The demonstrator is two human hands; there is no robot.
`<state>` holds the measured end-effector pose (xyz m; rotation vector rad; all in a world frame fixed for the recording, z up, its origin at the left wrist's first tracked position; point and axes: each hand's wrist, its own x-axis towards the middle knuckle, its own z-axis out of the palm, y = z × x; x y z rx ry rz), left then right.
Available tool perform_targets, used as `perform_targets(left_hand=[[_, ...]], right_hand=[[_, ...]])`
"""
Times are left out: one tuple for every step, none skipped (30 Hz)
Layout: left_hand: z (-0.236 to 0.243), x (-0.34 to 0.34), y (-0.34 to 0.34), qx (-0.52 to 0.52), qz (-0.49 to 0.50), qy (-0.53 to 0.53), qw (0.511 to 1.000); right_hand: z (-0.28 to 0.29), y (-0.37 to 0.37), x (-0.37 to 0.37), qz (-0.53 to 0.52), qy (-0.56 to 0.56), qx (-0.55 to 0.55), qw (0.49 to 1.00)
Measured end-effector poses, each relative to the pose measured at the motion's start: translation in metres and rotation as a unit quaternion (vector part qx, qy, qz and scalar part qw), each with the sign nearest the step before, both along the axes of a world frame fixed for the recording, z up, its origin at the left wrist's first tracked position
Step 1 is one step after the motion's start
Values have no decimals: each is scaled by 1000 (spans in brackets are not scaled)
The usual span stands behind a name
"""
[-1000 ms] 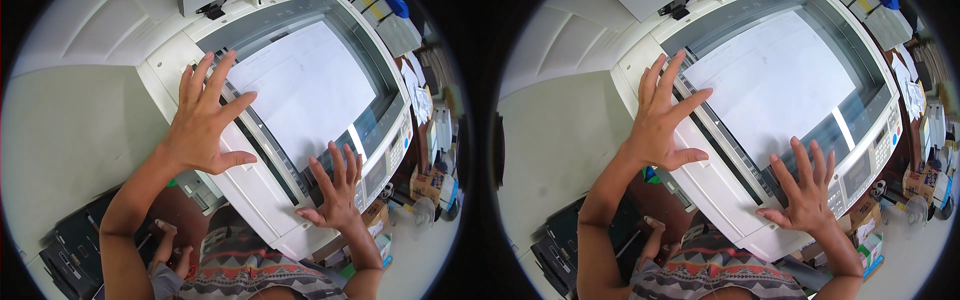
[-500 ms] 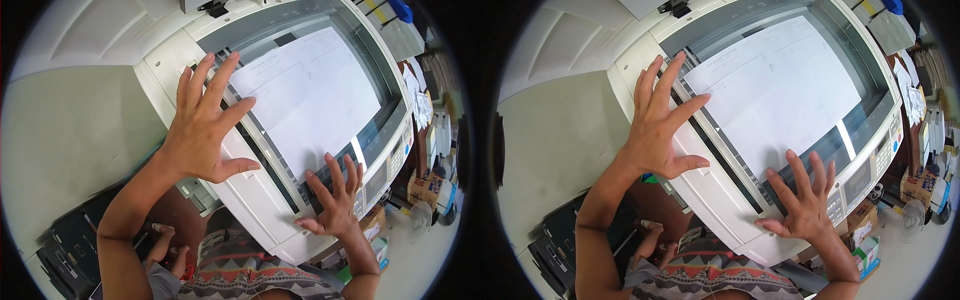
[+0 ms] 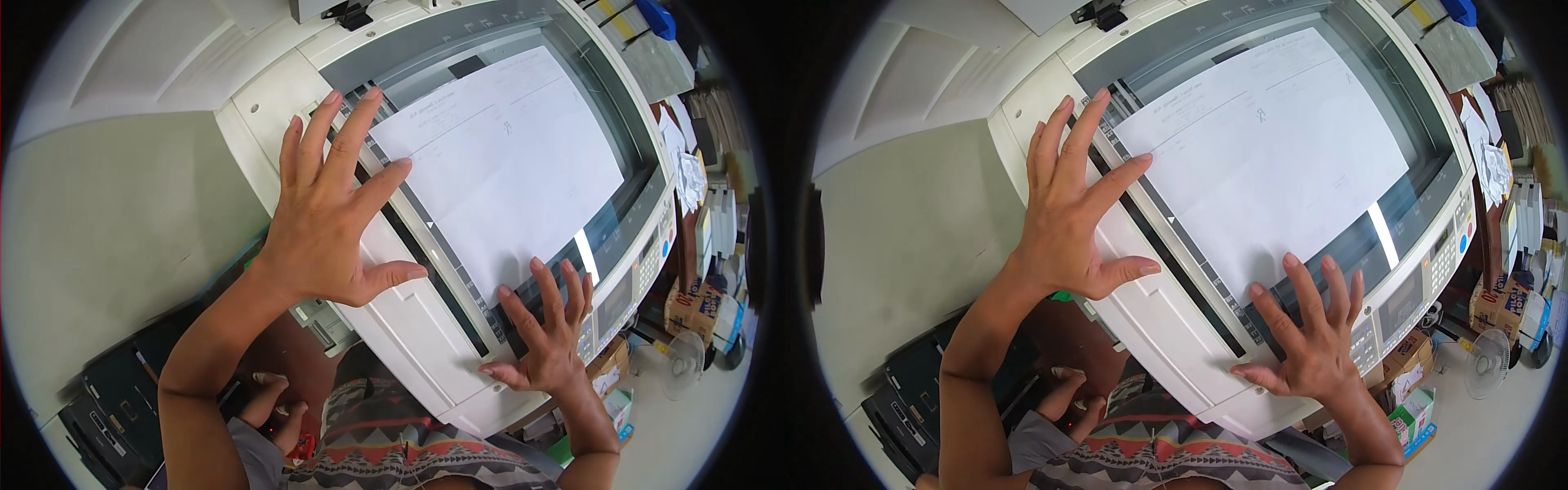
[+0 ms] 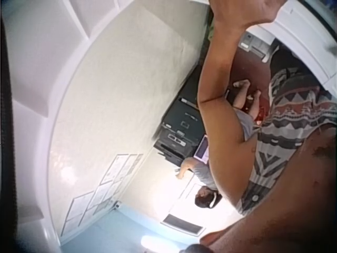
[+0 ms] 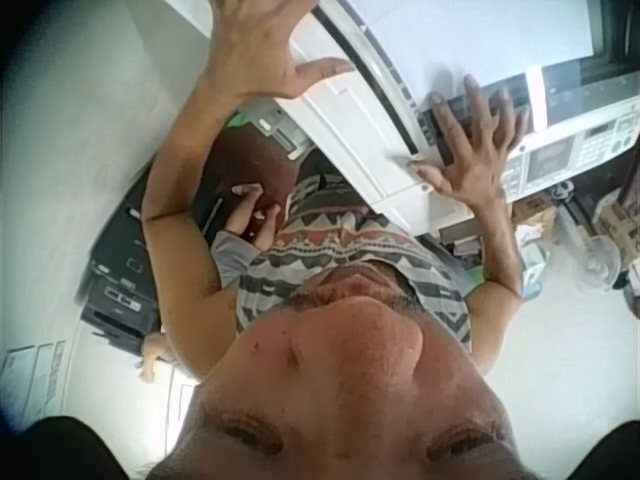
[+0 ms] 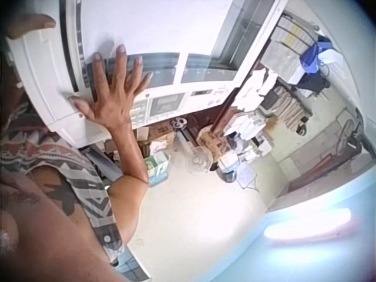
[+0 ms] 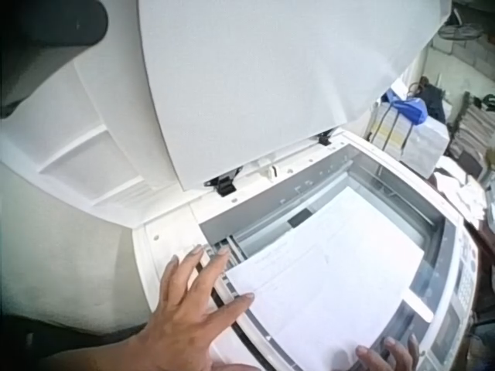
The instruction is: Photocopying documents, organizing papers, and writing on them at a desk.
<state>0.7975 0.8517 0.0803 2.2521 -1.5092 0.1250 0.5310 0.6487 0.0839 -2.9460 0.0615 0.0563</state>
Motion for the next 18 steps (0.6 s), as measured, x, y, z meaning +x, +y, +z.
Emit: perform_targets(left_hand=[[0, 0, 0, -2, 1, 0, 1000], [0, 0, 0, -2, 1, -1, 1000], [-1, 1, 0, -6, 1, -8, 1000], [-3, 1, 0, -11, -1, -15, 1000], [-2, 1, 0, -12, -1, -15, 1000], [-1, 0, -1, -5, 1, -10, 1000], [0, 0, -1, 2, 4, -6, 1000], [0, 0, 0, 2, 4, -6, 1000], [0, 0, 0, 4, 4, -9, 1000], [0, 0, 0, 6, 5, -12, 1000], [0, 0, 0, 6, 5, -12, 1000], [-1, 0, 1, 6, 6, -13, 1000], [-1, 0, 1, 6, 8, -14, 1000], [-1, 1, 2, 6, 8, -14, 1000], [-1, 1, 3, 5, 9, -12, 1000], [-1, 0, 1, 7, 8, -11, 1000], [0, 0, -1, 8, 6, -13, 1000], [1, -1, -3, 10, 5, -15, 1000]], right_hand=[[0, 0, 0, 1, 0, 0, 1000], [0, 0, 0, 2, 0, 0, 1000], [0, 0, 0, 2, -1, 0, 1000], [-1, 0, 0, 2, -1, 0, 1000], [-1, 0, 0, 1, -1, 1, 1000], [-2, 0, -1, 1, -1, 1, 1000], [-2, 0, -1, 0, 2, 1, 1000], [-2, 0, -2, -1, 5, 2, 1000], [-2, 0, -2, -1, 4, 2, 1000], [-2, 0, -2, -1, 5, 1, 1000], [-2, 0, -2, 0, 6, 0, 1000], [-2, 1, -2, -1, 6, 0, 1000], [-2, 1, -1, 0, 8, 0, 1000], [-2, 2, 0, 0, 11, 1, 1000], [-1, 2, 1, 0, 11, 0, 1000], [-1, 1, -1, 0, 12, 1, 1000], [-2, 0, -2, 1, 13, 1, 1000], [-2, -1, -3, -1, 11, 2, 1000]])
